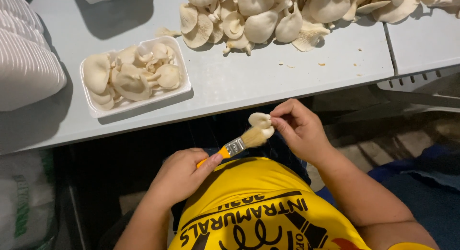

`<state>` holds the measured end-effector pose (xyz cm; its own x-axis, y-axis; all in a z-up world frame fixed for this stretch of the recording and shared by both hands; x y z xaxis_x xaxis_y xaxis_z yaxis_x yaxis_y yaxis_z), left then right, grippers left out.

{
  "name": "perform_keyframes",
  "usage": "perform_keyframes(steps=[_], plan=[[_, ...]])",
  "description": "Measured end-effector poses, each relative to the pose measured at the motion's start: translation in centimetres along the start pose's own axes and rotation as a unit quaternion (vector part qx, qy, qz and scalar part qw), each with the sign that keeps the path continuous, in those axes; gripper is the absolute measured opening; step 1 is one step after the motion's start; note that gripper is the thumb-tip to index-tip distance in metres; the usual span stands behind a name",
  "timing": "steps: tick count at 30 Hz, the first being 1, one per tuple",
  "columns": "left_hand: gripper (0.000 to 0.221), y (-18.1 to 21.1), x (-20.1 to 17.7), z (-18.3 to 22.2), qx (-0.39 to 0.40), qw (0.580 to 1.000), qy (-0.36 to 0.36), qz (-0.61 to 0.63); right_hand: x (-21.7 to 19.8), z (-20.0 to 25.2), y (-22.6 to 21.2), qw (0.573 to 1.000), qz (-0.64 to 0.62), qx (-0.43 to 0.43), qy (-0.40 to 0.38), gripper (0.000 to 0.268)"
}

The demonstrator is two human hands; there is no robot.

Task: The person uses a brush to clean oyster mushrooms from a large pile on a table and arranges them into foam trays, then places a tray on a scale.

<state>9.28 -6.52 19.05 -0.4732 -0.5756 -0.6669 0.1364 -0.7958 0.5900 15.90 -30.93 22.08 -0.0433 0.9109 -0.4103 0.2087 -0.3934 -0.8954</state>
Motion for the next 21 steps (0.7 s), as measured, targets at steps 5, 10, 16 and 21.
perform_keyframes(steps=[5, 10, 16, 21], plan=[[0.063, 0.4, 0.1, -0.4, -0.036, 0.996, -0.018, -0.082, 0.7, 0.1, -2.0, 1.0, -0.004, -0.01, -0.021, 0.005], [0.064, 0.5, -0.1, -0.3, -0.052, 0.992, -0.017, -0.115, 0.8, 0.1, -1.7, 0.999, -0.039, 0.02, -0.019, 0.004], [0.063, -1.0, -0.4, -0.5, -0.074, 0.984, 0.002, -0.164, -1.0, -0.6, -3.3, 0.998, -0.047, -0.025, 0.033, 0.004], [0.06, 0.6, -1.7, 0.7, -0.005, 0.998, 0.032, -0.045, -1.5, -1.1, -3.7, 0.998, 0.029, -0.056, 0.031, 0.005]])
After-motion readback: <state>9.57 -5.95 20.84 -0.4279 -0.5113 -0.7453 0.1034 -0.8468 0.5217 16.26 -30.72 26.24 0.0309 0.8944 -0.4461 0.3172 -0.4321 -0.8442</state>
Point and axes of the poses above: each hand's wrist, its own z-axis away from the middle knuckle, its own x-axis out of the palm, y = z × x, the point moved 9 cm from there along -z, towards the middle knuckle, and after that the axes turned 11 degrees about y, right-handed, at the moved point
